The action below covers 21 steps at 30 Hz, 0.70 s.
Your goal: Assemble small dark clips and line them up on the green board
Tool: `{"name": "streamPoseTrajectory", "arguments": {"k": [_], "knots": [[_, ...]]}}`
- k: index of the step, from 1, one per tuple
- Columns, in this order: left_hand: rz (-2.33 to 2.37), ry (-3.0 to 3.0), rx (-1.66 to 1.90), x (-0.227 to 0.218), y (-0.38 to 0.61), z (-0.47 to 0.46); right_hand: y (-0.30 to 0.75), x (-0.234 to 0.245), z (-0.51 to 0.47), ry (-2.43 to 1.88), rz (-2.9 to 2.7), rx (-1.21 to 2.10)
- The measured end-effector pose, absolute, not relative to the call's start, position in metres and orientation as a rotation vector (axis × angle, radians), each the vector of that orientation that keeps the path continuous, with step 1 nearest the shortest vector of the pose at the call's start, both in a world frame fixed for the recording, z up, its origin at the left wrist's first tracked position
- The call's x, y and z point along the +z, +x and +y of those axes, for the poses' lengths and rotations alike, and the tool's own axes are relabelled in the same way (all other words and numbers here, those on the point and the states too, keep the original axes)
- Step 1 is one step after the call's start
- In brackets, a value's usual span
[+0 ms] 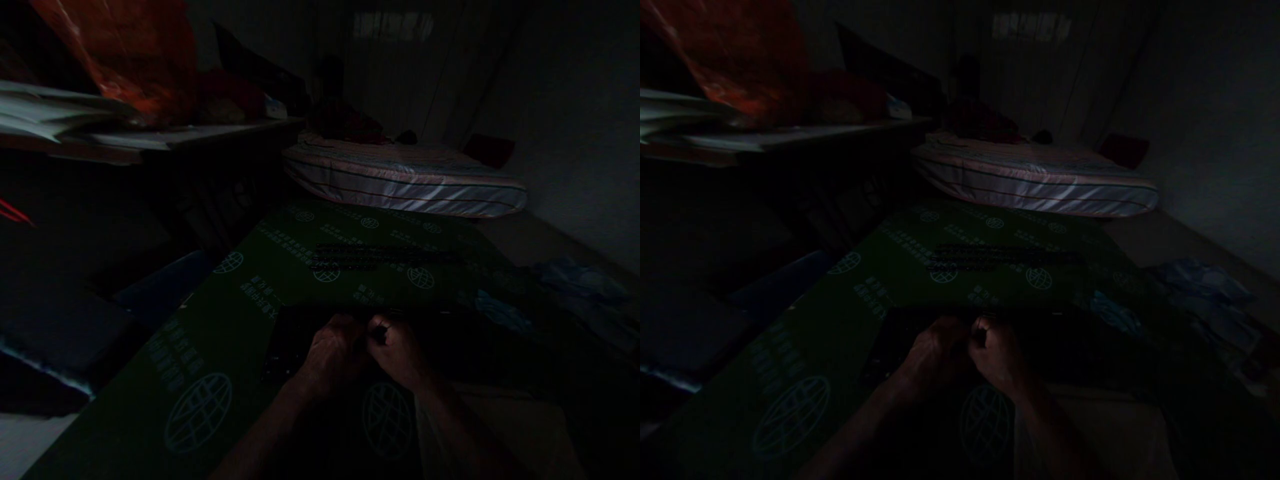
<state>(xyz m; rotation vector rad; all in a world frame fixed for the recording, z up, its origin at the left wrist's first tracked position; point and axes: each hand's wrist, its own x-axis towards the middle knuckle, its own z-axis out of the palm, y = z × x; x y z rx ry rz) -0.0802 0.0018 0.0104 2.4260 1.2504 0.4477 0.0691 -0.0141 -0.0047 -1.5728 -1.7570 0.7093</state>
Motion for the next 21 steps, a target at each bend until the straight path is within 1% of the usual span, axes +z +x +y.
{"name": "streamPoseTrajectory", "arguments": {"k": [7, 21], "knots": [[1.189, 2.357, 0.455, 0.005, -0.078, 0.009, 0.066, -0.010, -0.017, -1.557, -1.731, 0.532], [1.148, 2.369, 0.414, 0.002, -0.080, 0.014, 0.066, -0.005, -0.018, -1.525, -1.643, 0.595]]}}
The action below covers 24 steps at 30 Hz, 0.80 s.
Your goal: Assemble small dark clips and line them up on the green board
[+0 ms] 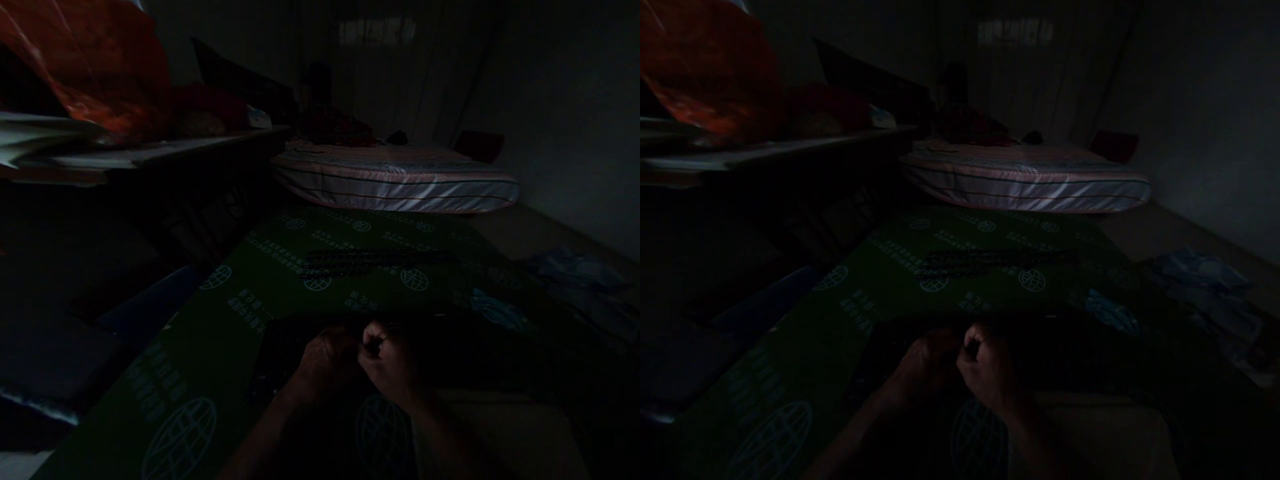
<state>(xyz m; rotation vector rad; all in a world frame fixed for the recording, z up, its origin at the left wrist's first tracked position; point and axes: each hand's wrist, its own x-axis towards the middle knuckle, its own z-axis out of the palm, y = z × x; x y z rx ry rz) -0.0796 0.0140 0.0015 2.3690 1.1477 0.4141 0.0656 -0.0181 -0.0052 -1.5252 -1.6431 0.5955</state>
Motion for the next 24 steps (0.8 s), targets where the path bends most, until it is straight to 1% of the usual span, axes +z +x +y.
{"name": "streamPoseTrajectory", "arguments": {"k": [8, 11, 18, 24], "knots": [[1.199, 2.382, 0.419, 0.005, -0.078, 0.011, 0.067, -0.005, -0.018, -1.524, -1.593, 0.673], [1.174, 2.362, 0.453, 0.003, -0.078, 0.011, 0.068, -0.008, -0.017, -1.500, -1.495, 0.735], [1.176, 2.317, 0.552, -0.003, -0.080, 0.009, 0.072, -0.014, -0.015, -1.406, -1.428, 0.852], [1.214, 2.218, 0.628, 0.002, -0.081, 0.005, 0.076, -0.014, -0.018, -1.285, -1.462, 0.959]]}}
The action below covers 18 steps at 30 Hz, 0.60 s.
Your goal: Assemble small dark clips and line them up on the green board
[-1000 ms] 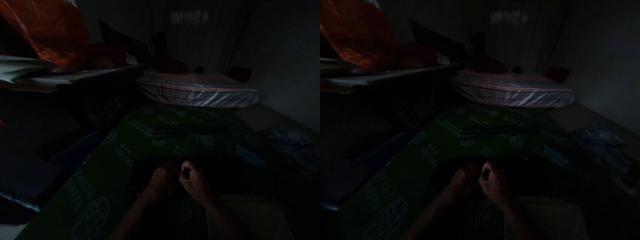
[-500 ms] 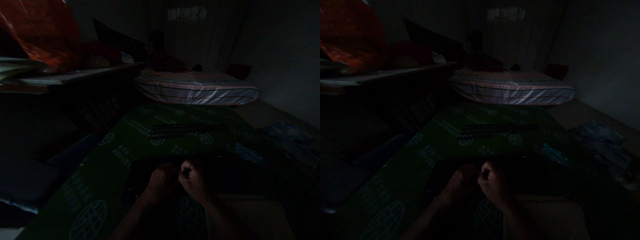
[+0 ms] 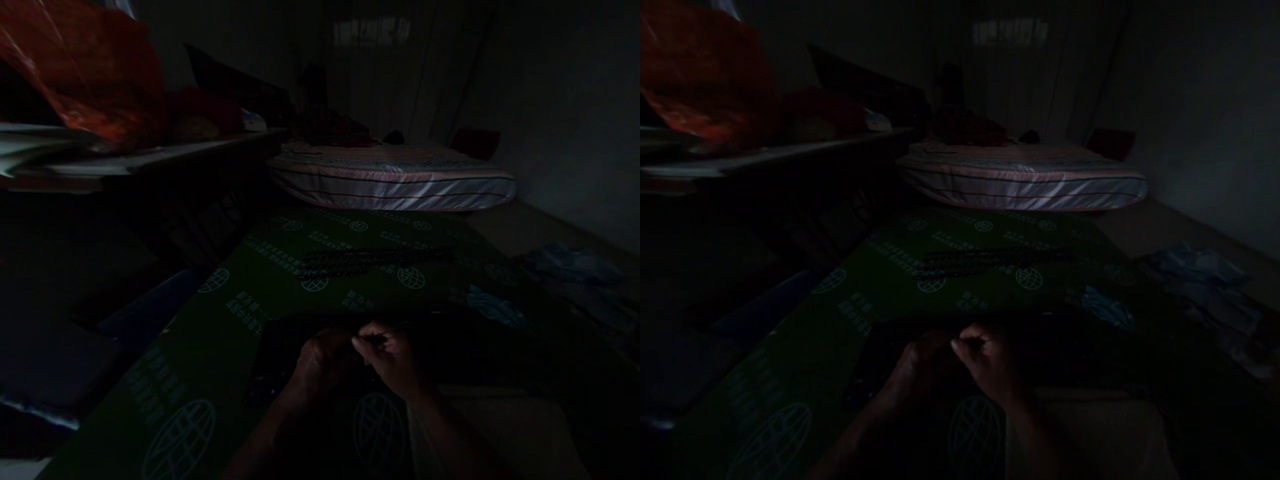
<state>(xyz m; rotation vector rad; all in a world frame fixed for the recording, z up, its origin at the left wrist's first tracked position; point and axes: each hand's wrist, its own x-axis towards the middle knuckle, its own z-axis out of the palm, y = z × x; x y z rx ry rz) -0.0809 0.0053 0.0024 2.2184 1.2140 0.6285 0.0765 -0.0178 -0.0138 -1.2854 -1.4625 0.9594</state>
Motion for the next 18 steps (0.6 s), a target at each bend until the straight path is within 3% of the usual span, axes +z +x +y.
{"name": "streamPoseTrajectory", "arguments": {"k": [18], "knots": [[1.006, 1.725, 0.738, 0.007, -0.089, 0.006, 0.081, 0.001, -0.024, -1.210, -1.699, 0.947]]}}
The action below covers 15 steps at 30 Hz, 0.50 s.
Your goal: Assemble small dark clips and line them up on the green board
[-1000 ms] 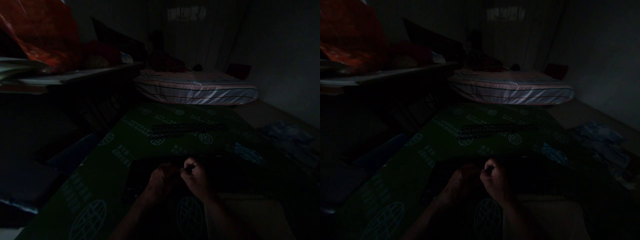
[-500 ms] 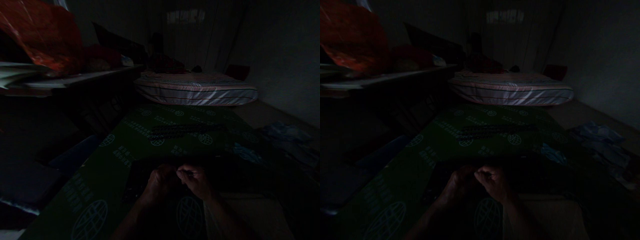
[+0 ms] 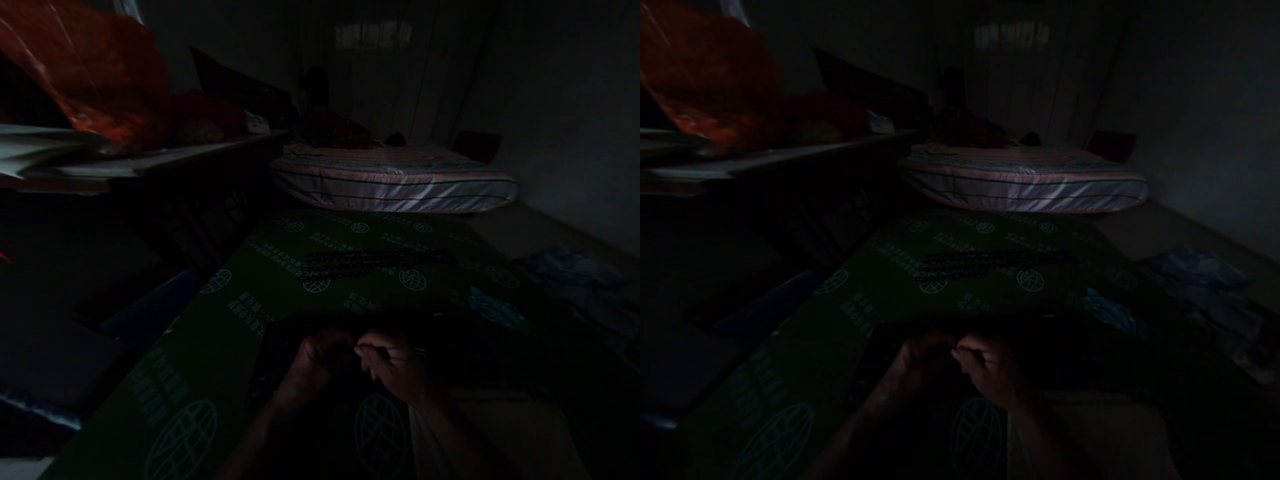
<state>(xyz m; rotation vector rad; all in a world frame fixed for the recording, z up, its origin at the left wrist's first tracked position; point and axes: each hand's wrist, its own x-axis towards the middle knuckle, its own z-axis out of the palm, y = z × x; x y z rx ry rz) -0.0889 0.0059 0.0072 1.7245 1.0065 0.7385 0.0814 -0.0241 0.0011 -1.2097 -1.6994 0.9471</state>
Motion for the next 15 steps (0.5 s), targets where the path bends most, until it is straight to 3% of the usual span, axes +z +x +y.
{"name": "streamPoseTrajectory", "arguments": {"k": [8, 15], "knots": [[0.945, 1.348, 0.825, 0.005, -0.088, 0.004, 0.083, -0.004, -0.021, -1.145, -1.621, 0.833], [1.096, 1.282, 0.912, 0.008, -0.087, 0.003, 0.081, -0.010, -0.021, -1.202, -1.307, 1.074]]}}
